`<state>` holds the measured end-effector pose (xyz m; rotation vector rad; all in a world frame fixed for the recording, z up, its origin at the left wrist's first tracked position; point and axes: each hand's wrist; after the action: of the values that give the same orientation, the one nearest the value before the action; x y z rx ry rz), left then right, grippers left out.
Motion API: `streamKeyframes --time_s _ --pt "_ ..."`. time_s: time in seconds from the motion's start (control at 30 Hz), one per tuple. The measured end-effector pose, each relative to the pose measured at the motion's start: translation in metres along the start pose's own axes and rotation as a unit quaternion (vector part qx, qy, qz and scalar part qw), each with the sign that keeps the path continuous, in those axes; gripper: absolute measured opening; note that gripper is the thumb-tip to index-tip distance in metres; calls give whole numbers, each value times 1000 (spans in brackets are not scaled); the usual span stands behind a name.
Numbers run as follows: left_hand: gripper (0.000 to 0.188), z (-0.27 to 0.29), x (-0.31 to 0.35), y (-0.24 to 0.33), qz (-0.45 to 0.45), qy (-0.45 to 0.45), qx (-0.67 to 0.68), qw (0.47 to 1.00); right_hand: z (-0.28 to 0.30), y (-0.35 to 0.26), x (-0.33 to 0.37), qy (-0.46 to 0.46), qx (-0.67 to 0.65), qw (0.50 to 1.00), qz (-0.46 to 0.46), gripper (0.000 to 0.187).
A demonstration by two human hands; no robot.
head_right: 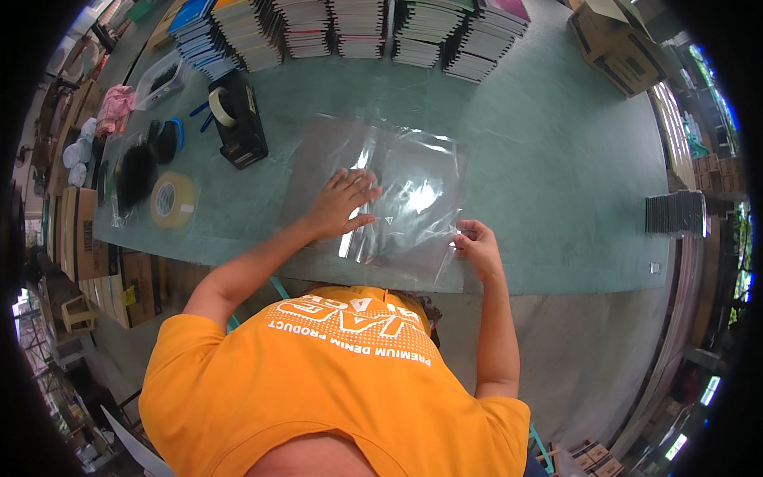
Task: The person selects several colorful notebooks from stacks on a table and places them into a clear plastic bag. They then use tape to seal the bag and move the packaged set to a separate area of the table.
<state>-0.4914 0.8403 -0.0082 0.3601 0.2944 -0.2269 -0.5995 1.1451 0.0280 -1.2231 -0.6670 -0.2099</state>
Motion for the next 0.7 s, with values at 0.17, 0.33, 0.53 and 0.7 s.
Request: streamKeyframes --time_s 0.17,0.33,0.53,0.7 --pt "44 7 14 -13 -104 -7 52 993 8 -6 -14 1 -1 1000 -2 22" --pt "46 9 14 -9 -72 -2 44 996 9 -14 -25 8 39 999 2 22" --pt "46 57 -3 -26 -34 98 -10 995 -38 -68 12 223 380 814 380 41" --pt "30 191 -56 -157 49 323 -249 912 -123 -184 138 -123 -5 820 559 32"
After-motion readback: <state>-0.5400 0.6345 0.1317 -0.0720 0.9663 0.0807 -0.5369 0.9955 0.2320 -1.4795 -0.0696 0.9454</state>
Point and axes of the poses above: each hand's wrist, its own x-axis away from the middle knuckle, its own z-axis out of the back of the hand, y = z × x, and after that the axes turned 10 degrees about y, right-handed
